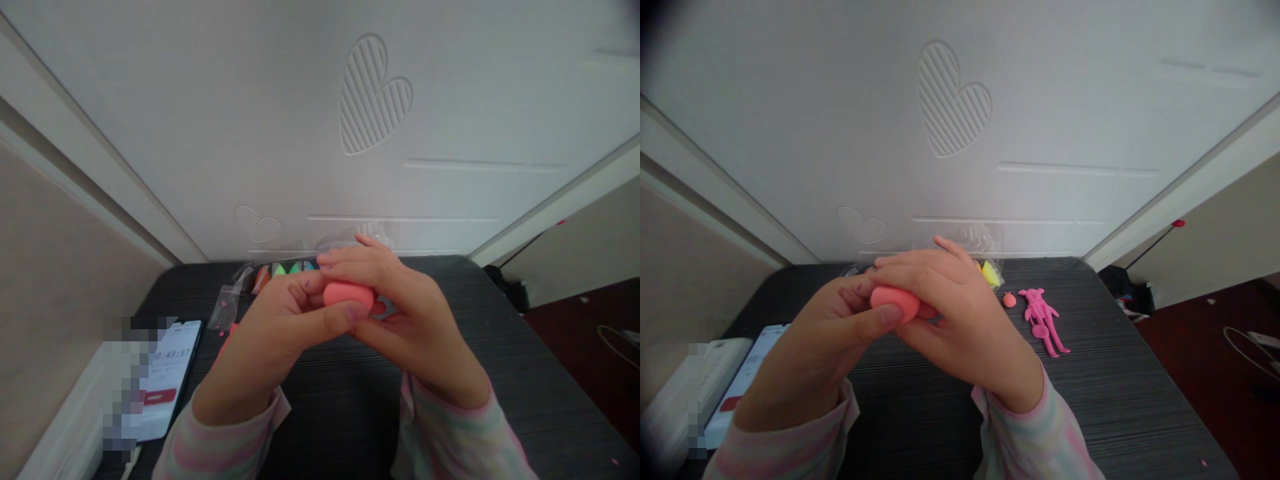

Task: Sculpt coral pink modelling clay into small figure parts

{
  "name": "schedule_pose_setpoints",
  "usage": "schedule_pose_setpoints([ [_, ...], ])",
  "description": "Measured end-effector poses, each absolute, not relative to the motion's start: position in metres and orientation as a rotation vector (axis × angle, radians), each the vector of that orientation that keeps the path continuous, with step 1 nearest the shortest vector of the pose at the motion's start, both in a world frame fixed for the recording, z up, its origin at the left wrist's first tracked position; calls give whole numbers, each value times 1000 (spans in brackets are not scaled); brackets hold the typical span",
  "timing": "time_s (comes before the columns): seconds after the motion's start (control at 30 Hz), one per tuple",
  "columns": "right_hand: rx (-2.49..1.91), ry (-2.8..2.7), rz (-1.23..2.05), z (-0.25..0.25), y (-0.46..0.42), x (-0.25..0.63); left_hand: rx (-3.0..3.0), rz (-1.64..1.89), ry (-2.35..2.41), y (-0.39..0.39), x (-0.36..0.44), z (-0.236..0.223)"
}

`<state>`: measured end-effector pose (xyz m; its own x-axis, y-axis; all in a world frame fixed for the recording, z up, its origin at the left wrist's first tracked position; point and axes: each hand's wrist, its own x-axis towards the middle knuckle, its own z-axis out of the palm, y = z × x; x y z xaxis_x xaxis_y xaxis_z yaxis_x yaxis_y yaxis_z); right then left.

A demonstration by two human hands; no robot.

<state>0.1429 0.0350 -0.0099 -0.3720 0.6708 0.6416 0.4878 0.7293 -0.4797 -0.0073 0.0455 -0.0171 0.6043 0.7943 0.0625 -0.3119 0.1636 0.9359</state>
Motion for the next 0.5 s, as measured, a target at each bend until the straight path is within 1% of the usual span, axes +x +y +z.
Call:
schedule_pose_setpoints([
  [0.5, -888, -2009, 295, -10, 35, 143, 1116, 888, 509, 43, -5, -15],
])
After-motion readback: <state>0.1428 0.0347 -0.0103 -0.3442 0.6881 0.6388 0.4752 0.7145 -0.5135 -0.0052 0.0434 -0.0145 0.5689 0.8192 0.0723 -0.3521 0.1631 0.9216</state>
